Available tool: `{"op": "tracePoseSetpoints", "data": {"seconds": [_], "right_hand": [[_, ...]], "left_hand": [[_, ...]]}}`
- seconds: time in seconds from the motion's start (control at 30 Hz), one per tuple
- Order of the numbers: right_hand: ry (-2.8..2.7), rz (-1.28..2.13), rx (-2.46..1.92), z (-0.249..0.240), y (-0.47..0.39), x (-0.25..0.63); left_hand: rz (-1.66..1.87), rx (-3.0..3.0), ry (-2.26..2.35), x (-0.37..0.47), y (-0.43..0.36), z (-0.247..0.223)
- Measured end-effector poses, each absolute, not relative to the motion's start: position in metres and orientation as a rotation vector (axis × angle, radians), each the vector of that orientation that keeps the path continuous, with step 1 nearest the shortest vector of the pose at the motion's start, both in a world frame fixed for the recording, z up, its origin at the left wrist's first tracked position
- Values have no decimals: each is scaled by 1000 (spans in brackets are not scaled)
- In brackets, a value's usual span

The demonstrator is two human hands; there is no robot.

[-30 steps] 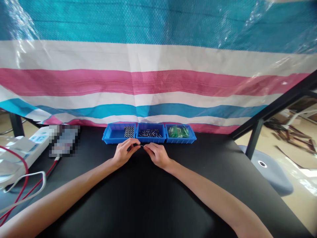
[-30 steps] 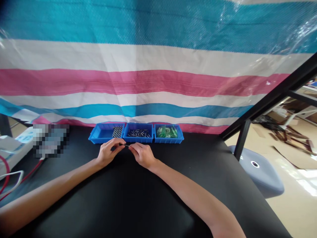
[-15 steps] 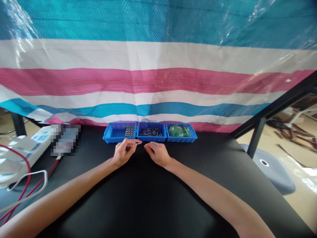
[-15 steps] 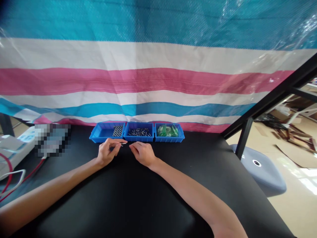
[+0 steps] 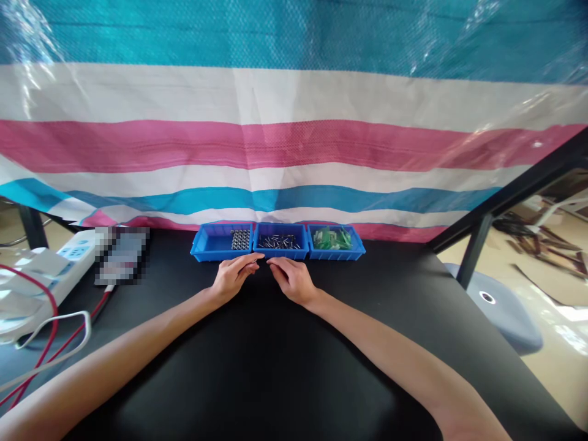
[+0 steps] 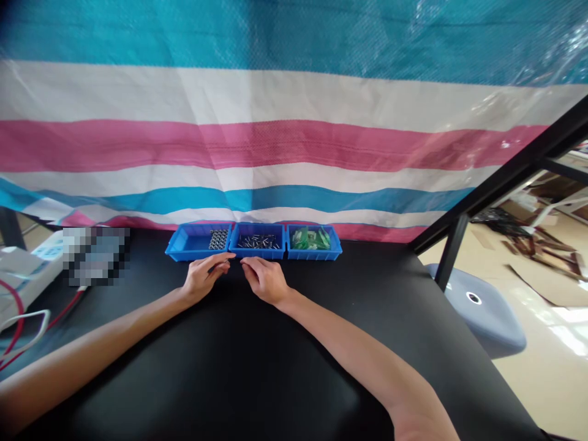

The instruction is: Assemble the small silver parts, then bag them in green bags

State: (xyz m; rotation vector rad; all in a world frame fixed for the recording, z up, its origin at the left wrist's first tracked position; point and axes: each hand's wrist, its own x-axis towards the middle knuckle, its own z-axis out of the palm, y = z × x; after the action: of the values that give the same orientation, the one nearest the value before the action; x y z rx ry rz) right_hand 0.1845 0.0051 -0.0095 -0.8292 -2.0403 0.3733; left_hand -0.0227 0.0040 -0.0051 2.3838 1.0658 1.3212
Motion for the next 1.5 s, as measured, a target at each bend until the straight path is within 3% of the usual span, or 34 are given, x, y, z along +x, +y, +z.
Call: {"op": "tracePoseSetpoints", "data": {"seconds": [1.5], "right_hand": [[-2273, 308, -825, -10, 3, 183]], "left_hand": [[1342, 2351, 1222, -20, 2, 3]]}}
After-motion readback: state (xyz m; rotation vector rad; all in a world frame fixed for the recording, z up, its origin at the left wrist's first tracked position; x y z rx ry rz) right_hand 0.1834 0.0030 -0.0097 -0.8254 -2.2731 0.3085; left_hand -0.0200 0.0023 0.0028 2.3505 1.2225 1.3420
